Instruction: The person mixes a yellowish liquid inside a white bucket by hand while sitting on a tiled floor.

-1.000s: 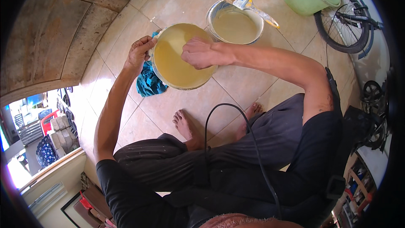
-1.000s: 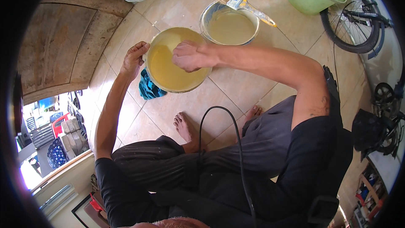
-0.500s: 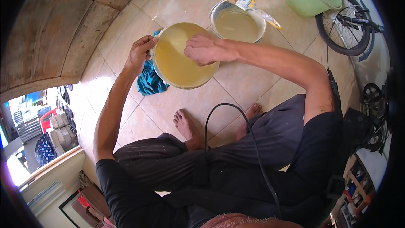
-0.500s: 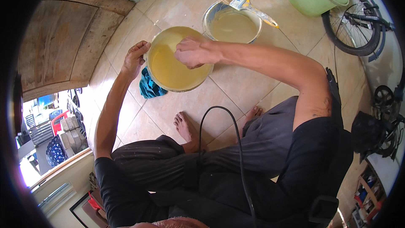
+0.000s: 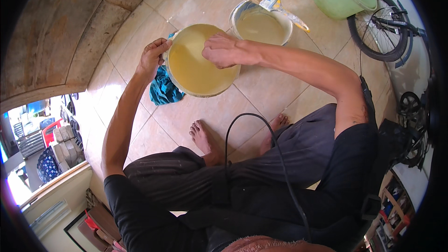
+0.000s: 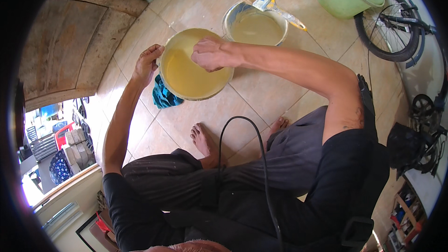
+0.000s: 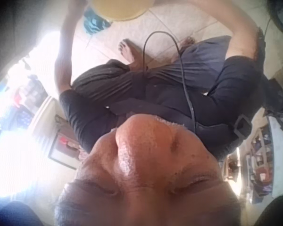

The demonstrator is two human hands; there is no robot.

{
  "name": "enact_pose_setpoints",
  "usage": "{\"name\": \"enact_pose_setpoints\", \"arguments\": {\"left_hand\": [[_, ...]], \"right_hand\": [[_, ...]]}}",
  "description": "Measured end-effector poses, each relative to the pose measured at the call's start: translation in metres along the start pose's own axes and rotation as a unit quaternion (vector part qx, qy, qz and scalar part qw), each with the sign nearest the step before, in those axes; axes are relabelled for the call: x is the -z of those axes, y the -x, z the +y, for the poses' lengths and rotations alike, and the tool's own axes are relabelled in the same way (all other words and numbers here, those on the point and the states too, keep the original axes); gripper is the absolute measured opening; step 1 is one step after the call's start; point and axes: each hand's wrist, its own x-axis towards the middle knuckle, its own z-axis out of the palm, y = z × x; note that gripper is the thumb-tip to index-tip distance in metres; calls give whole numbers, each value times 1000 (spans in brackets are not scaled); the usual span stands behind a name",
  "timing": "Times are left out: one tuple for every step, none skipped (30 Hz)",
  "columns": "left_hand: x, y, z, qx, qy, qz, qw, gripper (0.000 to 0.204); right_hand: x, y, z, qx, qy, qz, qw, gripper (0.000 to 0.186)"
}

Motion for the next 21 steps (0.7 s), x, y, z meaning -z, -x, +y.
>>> {"name": "enact_pose_setpoints", "arguments": {"left_hand": [[-1,0,1,1,-1,1,1000,21],[-2,1,3,1,-3,4,1000,21],[-3,1,4,1,-6,6,1000,21],[-2,2,3,4,-5,8,1000,21],[-3,1,4,5,-4,6,1000,20],[-5,0,4,7,-3,4,1000,20],[-6,-1,5,6,-2,5,1000,20],[-6,0,5,6,-2,9,1000,20],[-6,0,5,6,-2,12,1000,20],[-6,-1,4,6,1,7,1000,20],[-4,-1,2,5,6,4,1000,20],[-2,0,1,6,9,3,1000,20],[0,1,2,3,9,5,1000,20],[-1,2,2,1,10,7,1000,20],[0,3,1,-1,10,8,1000,20],[1,3,0,2,10,12,1000,20],[1,1,0,4,10,13,1000,20],[1,0,0,6,10,14,1000,20],[1,-1,-2,5,12,14,1000,19],[1,-4,-4,4,14,12,1000,19],[0,-6,-4,3,15,11,1000,19]], "right_hand": [[2,-1,-4,-4,-20,5,1000,10],[2,-3,-7,-7,-39,11,999,10],[2,-5,-10,-10,-59,17,998,9],[1,-8,-12,-10,-52,48,997,9],[-4,-9,-11,-13,-44,80,996,10],[-9,-9,-10,-17,-36,112,993,12],[-15,-8,-7,-4,-15,161,987,11],[-18,-9,-4,11,3,210,978,11],[-22,-8,-1,26,22,258,966,10],[-26,-2,4,39,26,257,965,10],[-21,6,6,54,30,256,965,10],[-15,11,6,70,33,256,964,9],[-9,13,6,76,13,226,971,9],[-4,16,4,80,-6,196,977,8],[0,17,1,84,-25,165,982,8],[3,12,-3,46,-38,107,993,8],[6,6,-9,3,-49,48,998,9],[8,0,-13,-39,-60,-11,997,10],[0,-7,-11,-32,-59,44,997,10],[-17,-14,-5,-27,-58,100,993,11],[-26,-18,-1,-21,-56,156,986,11]]}}
